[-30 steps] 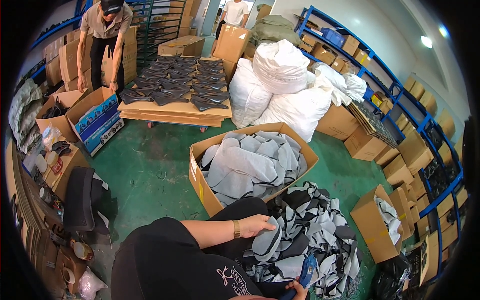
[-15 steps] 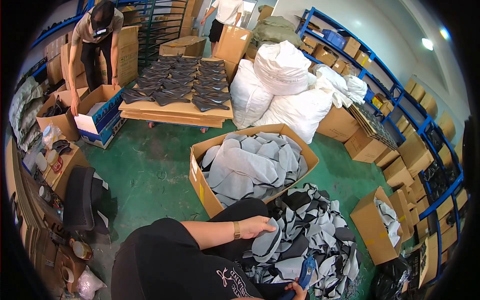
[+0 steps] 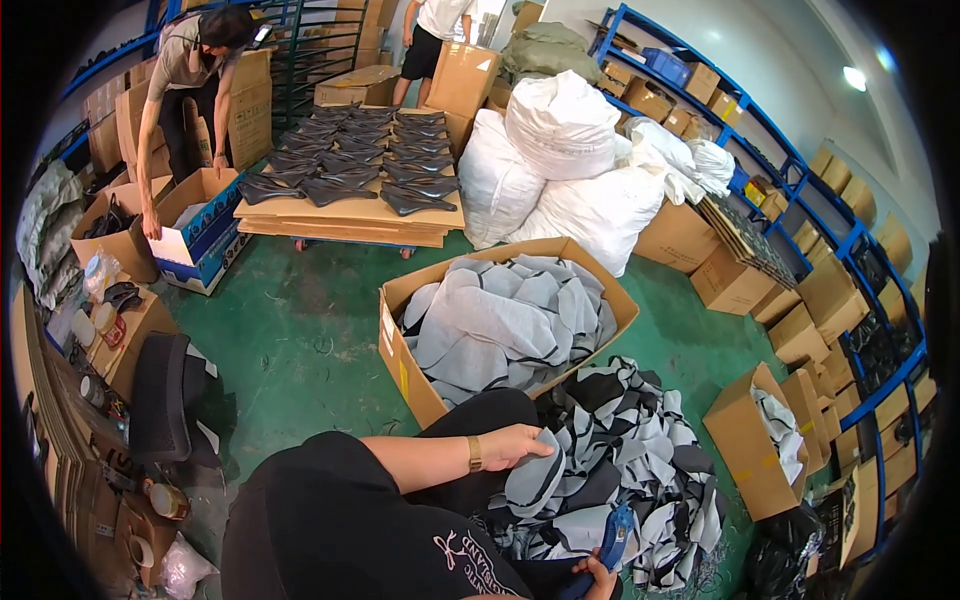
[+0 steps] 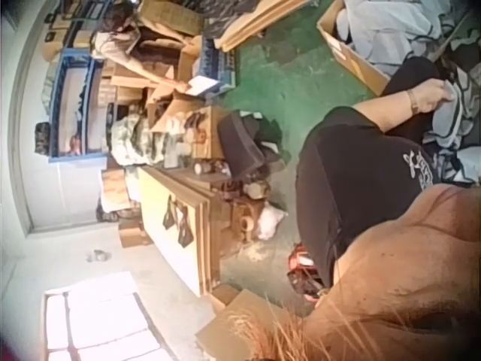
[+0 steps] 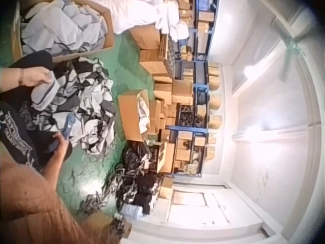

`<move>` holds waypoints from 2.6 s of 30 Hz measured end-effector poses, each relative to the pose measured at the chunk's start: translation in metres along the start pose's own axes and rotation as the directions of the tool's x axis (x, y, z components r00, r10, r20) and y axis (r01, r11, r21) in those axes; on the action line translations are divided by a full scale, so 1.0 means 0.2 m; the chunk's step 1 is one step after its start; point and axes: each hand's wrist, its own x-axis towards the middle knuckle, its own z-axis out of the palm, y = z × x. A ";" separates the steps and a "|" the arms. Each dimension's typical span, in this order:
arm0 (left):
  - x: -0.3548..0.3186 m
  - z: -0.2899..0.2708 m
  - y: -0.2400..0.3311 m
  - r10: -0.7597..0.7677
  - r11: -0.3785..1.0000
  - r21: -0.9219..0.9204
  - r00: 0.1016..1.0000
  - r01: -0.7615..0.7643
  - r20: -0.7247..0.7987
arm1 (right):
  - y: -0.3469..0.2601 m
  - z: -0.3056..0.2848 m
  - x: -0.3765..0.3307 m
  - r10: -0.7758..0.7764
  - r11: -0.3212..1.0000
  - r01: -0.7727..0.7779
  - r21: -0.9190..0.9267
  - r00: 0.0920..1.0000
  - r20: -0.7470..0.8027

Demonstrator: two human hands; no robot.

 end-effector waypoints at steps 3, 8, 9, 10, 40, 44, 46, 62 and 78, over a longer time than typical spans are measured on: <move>0.00 0.00 0.00 -0.002 1.000 0.006 1.000 0.002 0.001 | -0.02 0.03 -0.02 -0.059 0.998 0.058 0.029 0.998 0.017; -0.01 0.03 0.02 -0.006 1.000 0.000 1.000 0.006 -0.023 | -0.02 0.03 -0.01 0.000 0.999 0.001 0.034 1.000 -0.024; -0.02 0.04 0.02 -0.009 1.000 0.003 1.000 0.009 -0.028 | -0.03 0.03 -0.01 0.001 0.999 0.000 0.035 1.000 -0.025; -0.02 0.05 0.03 -0.010 1.000 0.005 0.999 0.010 -0.034 | -0.04 0.04 -0.02 0.001 0.999 0.000 0.039 1.000 -0.027; 0.14 0.14 -0.20 -0.256 0.957 0.128 0.965 0.260 -0.049 | -0.06 -0.08 -0.04 -0.061 0.952 0.024 0.305 0.992 0.111; 0.17 0.22 -0.26 -0.329 0.918 0.215 0.943 0.333 -0.057 | -0.05 -0.11 -0.07 -0.034 0.946 -0.012 0.325 0.990 0.137; 0.19 0.21 -0.30 -0.338 0.912 0.218 0.938 0.347 -0.077 | -0.04 -0.13 -0.07 -0.038 0.935 -0.018 0.354 0.988 0.149; 0.23 0.14 -0.39 -0.303 0.931 0.154 0.936 0.331 -0.180 | -0.02 -0.14 -0.04 -0.040 0.936 0.001 0.351 0.994 0.104; 0.08 0.12 -0.40 -0.302 0.952 0.025 0.947 0.306 -0.112 | 0.01 -0.09 -0.09 -0.059 0.965 0.049 0.259 0.998 0.030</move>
